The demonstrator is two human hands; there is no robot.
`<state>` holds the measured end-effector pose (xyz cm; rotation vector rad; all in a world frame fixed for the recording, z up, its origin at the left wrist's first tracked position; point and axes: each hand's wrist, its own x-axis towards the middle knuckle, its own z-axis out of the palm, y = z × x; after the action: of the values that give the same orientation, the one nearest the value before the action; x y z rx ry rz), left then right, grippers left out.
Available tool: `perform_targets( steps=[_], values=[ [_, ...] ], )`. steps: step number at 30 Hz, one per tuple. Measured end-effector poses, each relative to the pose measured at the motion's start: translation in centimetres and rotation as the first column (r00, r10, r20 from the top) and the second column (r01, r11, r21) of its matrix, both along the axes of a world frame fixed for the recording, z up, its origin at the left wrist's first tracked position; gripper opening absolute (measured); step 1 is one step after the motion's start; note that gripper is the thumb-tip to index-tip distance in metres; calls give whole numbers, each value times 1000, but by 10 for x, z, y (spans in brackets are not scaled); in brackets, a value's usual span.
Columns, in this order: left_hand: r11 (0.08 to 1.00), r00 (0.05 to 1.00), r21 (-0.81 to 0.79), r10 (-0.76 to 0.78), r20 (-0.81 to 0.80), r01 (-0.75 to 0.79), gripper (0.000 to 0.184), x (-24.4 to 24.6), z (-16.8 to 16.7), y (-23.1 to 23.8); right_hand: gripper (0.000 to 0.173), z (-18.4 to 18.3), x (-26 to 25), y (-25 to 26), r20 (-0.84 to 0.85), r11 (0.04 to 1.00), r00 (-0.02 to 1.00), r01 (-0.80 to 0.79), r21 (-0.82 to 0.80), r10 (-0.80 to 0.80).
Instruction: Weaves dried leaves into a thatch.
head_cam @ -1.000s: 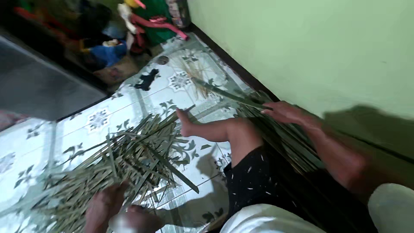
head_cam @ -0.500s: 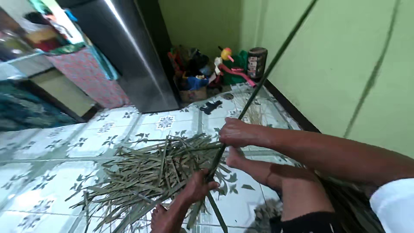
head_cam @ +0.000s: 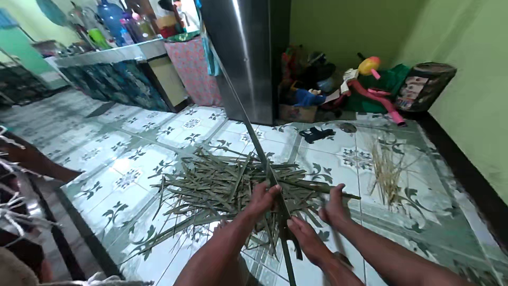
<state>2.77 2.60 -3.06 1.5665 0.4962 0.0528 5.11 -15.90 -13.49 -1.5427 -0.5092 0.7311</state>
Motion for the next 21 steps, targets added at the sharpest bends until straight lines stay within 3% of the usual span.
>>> perform_targets(
  steps=[2,4,6,8,10,13,17,19,21],
  values=[
    [995,999,93,-32,-10,33,30,1,-7,-1,34,-17,-11,6,-200,990,979,72,121,-47],
    [953,992,276,-117,-47,125,37,1,-7,1,32,-16,-6,7,-258,989,963,104,107,-73],
    [873,975,434,-205,-88,223,46,2,-5,7,33,-3,11,2,-163,994,980,111,-16,-112],
    [838,962,473,-250,-107,271,50,-1,-3,12,37,21,32,-5,2,982,994,110,-154,-111],
    [870,954,390,-277,-119,301,54,-8,-2,17,37,49,49,-9,106,968,993,79,-238,-55],
    [935,955,199,-289,-61,295,50,-12,-1,15,35,72,63,-7,186,977,983,42,-210,-2],
    [929,930,-58,-366,17,366,51,-15,12,12,31,82,54,5,102,999,995,16,37,-20],
    [922,926,-86,-372,67,377,37,-16,17,12,27,82,46,12,25,983,999,39,178,-44],
    [940,940,-64,-327,99,334,27,-17,20,12,23,78,44,20,13,974,996,89,207,-94]
  ],
)
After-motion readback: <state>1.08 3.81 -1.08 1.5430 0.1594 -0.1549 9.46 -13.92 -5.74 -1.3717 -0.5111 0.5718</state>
